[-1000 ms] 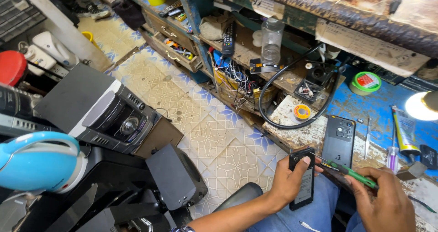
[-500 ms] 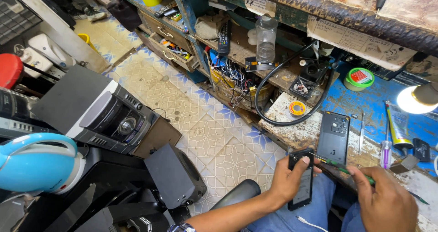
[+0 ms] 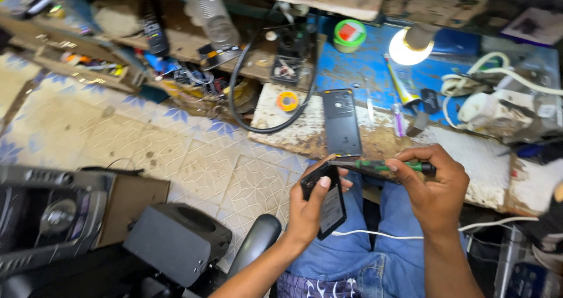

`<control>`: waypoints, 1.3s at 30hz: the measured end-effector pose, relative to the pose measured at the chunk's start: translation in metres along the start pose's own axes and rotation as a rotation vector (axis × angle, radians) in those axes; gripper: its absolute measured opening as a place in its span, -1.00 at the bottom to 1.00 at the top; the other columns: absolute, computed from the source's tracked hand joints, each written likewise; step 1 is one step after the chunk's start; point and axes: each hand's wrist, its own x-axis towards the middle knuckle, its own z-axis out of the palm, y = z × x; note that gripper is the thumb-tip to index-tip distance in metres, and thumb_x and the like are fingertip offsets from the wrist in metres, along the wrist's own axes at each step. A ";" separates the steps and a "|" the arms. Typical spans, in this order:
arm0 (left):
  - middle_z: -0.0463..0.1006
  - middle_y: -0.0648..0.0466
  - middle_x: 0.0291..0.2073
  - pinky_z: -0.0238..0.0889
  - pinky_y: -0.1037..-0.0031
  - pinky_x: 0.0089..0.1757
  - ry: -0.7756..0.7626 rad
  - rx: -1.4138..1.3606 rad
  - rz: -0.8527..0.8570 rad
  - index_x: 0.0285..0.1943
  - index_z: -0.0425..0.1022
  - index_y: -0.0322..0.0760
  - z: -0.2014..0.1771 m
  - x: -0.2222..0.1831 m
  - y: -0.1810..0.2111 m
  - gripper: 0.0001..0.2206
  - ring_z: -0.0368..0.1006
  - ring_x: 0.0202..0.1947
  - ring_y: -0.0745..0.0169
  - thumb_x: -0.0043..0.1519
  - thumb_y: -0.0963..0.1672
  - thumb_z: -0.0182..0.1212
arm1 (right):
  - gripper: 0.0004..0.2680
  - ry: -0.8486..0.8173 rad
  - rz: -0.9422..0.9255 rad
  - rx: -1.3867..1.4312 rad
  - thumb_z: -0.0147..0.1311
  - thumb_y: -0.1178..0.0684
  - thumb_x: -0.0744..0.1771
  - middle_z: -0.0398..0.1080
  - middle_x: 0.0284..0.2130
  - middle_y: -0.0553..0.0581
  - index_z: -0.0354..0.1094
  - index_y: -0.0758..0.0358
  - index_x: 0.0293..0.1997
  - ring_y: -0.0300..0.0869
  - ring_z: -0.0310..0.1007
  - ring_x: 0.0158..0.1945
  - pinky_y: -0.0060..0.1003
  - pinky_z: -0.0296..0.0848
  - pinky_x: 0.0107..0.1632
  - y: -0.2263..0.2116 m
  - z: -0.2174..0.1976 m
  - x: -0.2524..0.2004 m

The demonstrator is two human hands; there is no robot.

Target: Using a precision screwdriver to remove or install screws on a smartphone's internal panel.

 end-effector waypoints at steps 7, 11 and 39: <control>0.66 -0.28 -0.15 0.57 0.24 -0.24 0.154 -0.219 -0.266 0.27 0.40 -0.57 -0.008 0.015 -0.007 -0.51 0.65 -0.30 -0.09 0.27 -0.05 0.10 | -0.86 0.192 -0.017 0.004 0.37 0.15 0.34 0.42 -0.32 0.10 0.41 0.27 -0.25 -0.21 0.41 -0.22 -0.35 0.37 -0.10 0.026 0.015 0.022; 0.67 -0.30 -0.17 0.56 0.17 -0.28 0.271 -0.236 -0.394 -0.11 0.52 -0.56 -0.012 0.020 -0.007 -0.63 0.64 -0.35 -0.14 0.27 -0.04 0.08 | -0.85 0.098 0.001 -0.039 0.27 0.09 0.40 0.27 -0.51 0.00 0.34 0.23 -0.29 -0.36 0.12 -0.49 -0.41 0.10 -0.38 0.040 0.022 0.026; 0.49 -0.31 0.19 0.49 0.12 -0.06 -0.051 -0.848 -0.335 0.53 0.20 -0.31 -0.032 0.023 -0.024 -0.34 0.55 0.01 -0.15 0.43 0.18 -0.21 | -0.81 0.087 -0.134 0.286 0.29 0.12 0.31 0.40 -0.23 0.18 0.34 0.32 -0.11 -0.06 0.52 -0.09 -0.27 0.58 0.04 0.023 0.045 -0.041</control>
